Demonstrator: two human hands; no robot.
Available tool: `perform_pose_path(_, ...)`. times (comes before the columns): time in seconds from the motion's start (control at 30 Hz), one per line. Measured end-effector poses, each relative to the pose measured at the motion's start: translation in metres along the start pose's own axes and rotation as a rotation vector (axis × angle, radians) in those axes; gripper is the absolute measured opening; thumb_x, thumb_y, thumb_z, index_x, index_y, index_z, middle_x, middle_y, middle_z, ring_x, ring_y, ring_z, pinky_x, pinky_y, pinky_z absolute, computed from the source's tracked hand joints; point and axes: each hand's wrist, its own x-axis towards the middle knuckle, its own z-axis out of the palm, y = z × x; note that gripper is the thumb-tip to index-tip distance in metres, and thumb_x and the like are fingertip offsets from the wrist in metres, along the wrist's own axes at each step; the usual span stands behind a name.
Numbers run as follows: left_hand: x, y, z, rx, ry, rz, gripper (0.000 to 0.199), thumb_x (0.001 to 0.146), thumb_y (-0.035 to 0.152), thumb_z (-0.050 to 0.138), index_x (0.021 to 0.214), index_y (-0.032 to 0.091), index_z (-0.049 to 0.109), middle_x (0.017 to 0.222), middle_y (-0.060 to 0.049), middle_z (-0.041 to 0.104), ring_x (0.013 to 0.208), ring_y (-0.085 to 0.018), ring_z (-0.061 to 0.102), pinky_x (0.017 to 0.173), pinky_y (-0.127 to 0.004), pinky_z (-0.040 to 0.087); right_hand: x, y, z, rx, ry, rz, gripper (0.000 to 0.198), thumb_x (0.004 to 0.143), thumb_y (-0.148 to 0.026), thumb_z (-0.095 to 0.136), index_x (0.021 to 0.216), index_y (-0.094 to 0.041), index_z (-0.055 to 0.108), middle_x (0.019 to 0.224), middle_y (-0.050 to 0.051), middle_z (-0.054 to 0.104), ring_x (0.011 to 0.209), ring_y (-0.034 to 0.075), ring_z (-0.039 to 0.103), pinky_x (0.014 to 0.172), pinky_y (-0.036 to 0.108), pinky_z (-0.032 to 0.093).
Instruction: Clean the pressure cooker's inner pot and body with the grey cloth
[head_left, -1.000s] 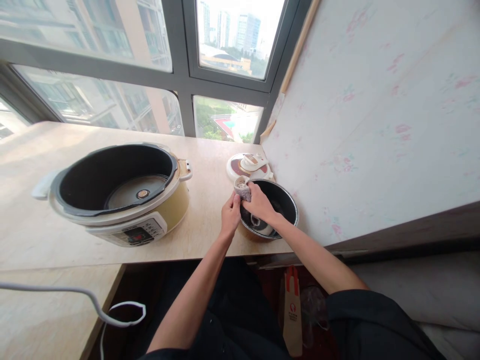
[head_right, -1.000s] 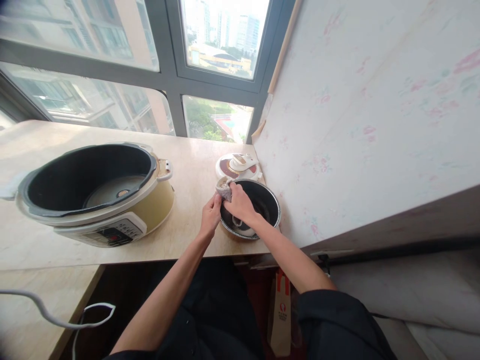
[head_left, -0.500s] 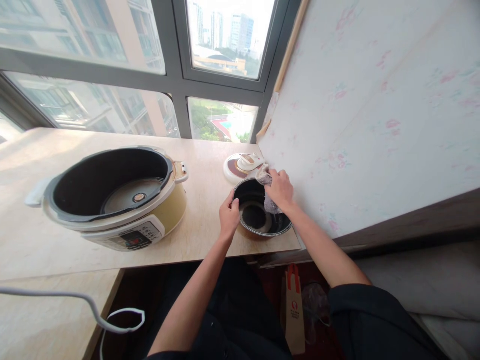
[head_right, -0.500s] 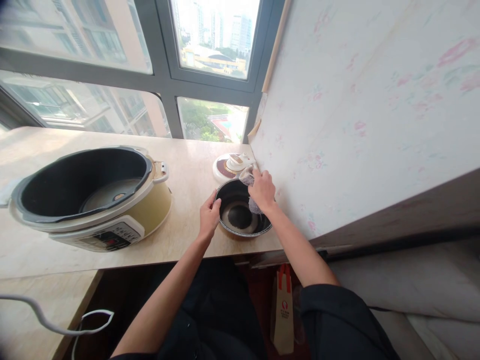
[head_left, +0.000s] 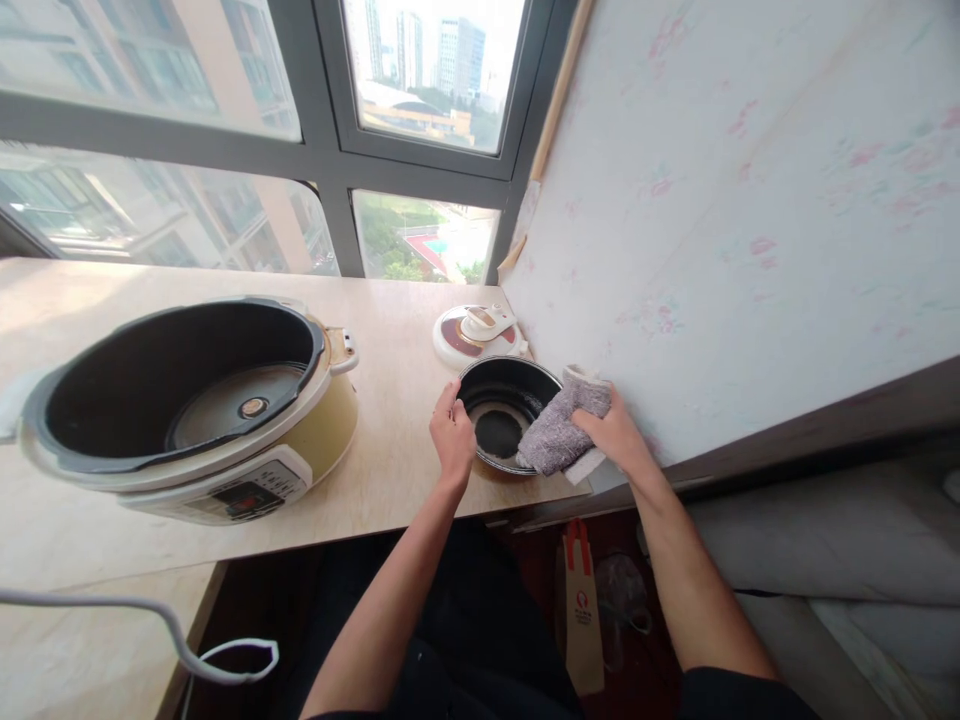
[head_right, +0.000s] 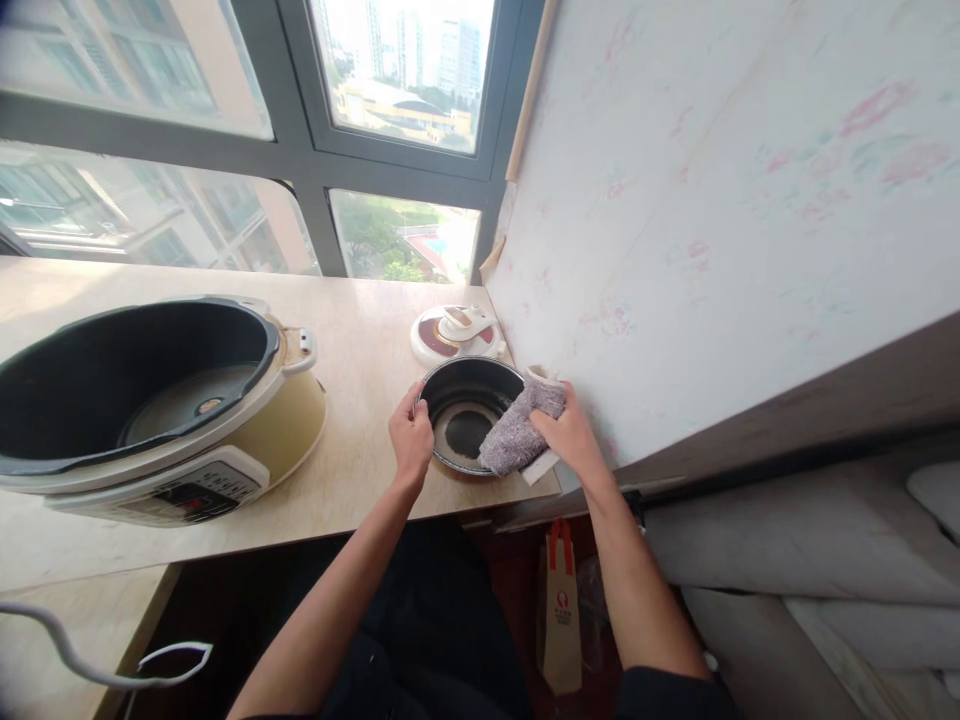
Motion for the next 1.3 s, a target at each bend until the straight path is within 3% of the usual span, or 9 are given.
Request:
perform_pose_path(0.17,-0.002,0.007,-0.011,0.221,-0.033,0.332,0.039,0.093,0.013,0.042,0.119,0.020,0.071,0.149,-0.009,0.051,0.146,-0.024,0.036,0.121,-0.044,0.029,-0.045,0.007,-0.002,0.517,0.413,-0.002,0.052,0.062,-0.034,0.079,0.108,-0.015,0.064,0.101,0.006,0.069,0.094,0.025,0.066,0.093,0.046,0.053)
perform_pose_path(0.3,-0.027,0.036,-0.011,0.406,-0.449,0.703,0.033,0.097,0.022,0.045,0.122,0.022,0.067,0.125,-0.011,0.067,0.136,-0.026,0.050,0.117,-0.044,0.031,-0.074,-0.004,-0.015,0.683,0.740,-0.094,0.055,0.058,-0.025,0.081,0.111,-0.019,0.065,0.105,0.003,0.069,0.102,0.028,0.067,0.096,0.053,0.053)
perform_pose_path(0.4,-0.052,0.050,0.001,0.642,-0.799,0.784,0.042,0.095,0.045,0.054,0.123,0.014,0.065,0.102,-0.018,0.072,0.107,-0.033,0.067,0.092,-0.044,0.047,-0.085,0.001,-0.024,0.680,0.750,-0.128,0.053,0.058,-0.022,0.081,0.109,-0.019,0.067,0.109,0.004,0.070,0.105,0.030,0.067,0.096,0.056,0.053)
perform_pose_path(0.53,-0.070,0.044,0.015,0.973,-0.938,0.671,0.033,0.099,0.037,0.048,0.097,0.013,0.070,0.081,-0.018,0.072,0.081,-0.032,0.071,0.069,-0.039,0.046,-0.091,0.027,-0.017,0.595,0.696,-0.123,0.047,0.059,-0.025,0.086,0.102,-0.013,0.071,0.105,0.008,0.071,0.104,0.030,0.068,0.101,0.053,0.050)
perform_pose_path(0.7,-0.058,0.045,0.006,1.067,-0.917,0.644,0.039,0.101,0.038,0.040,0.090,0.018,0.072,0.078,-0.014,0.073,0.076,-0.029,0.071,0.061,-0.032,0.040,-0.098,0.052,0.011,0.570,0.667,-0.070,0.049,0.065,-0.030,0.085,0.108,-0.012,0.070,0.108,0.011,0.071,0.101,0.028,0.068,0.098,0.050,0.051)
perform_pose_path(0.83,-0.037,0.064,-0.012,1.000,-0.796,0.564,0.037,0.097,0.045,0.046,0.085,0.024,0.075,0.080,-0.009,0.074,0.076,-0.025,0.070,0.060,-0.030,0.035,-0.106,0.039,0.036,0.495,0.622,-0.061,0.044,0.075,-0.034,0.079,0.111,-0.013,0.067,0.104,0.011,0.069,0.096,0.025,0.067,0.092,0.047,0.053)
perform_pose_path(1.07,-0.019,0.074,-0.038,0.732,-0.714,0.513,0.026,0.086,0.028,0.052,0.082,0.022,0.077,0.068,-0.006,0.070,0.059,-0.016,0.059,0.057,-0.028,0.031,-0.115,-0.026,0.063,0.137,0.530,-0.512,0.038,0.081,-0.022,0.068,0.119,-0.021,0.065,0.109,0.011,0.057,0.104,0.026,0.059,0.092,0.046,0.051)
perform_pose_path(1.2,-0.022,0.063,-0.056,0.500,-0.639,0.515,0.037,0.090,0.040,0.052,0.069,0.017,0.073,0.053,-0.002,0.057,0.049,-0.010,0.044,0.053,-0.025,0.029,-0.083,-0.039,0.055,0.219,0.579,-0.426,0.036,0.079,-0.021,0.060,0.115,-0.018,0.064,0.111,0.011,0.059,0.104,0.026,0.059,0.095,0.044,0.048)
perform_pose_path(1.3,-0.024,0.055,-0.069,0.394,-0.571,0.500,0.042,0.091,0.041,0.053,0.062,0.015,0.067,0.048,0.000,0.050,0.048,-0.008,0.041,0.051,-0.023,0.029,-0.044,-0.038,0.041,0.344,0.390,-0.272,0.032,0.075,-0.024,0.056,0.105,-0.017,0.064,0.099,0.006,0.064,0.093,0.023,0.060,0.089,0.038,0.048)
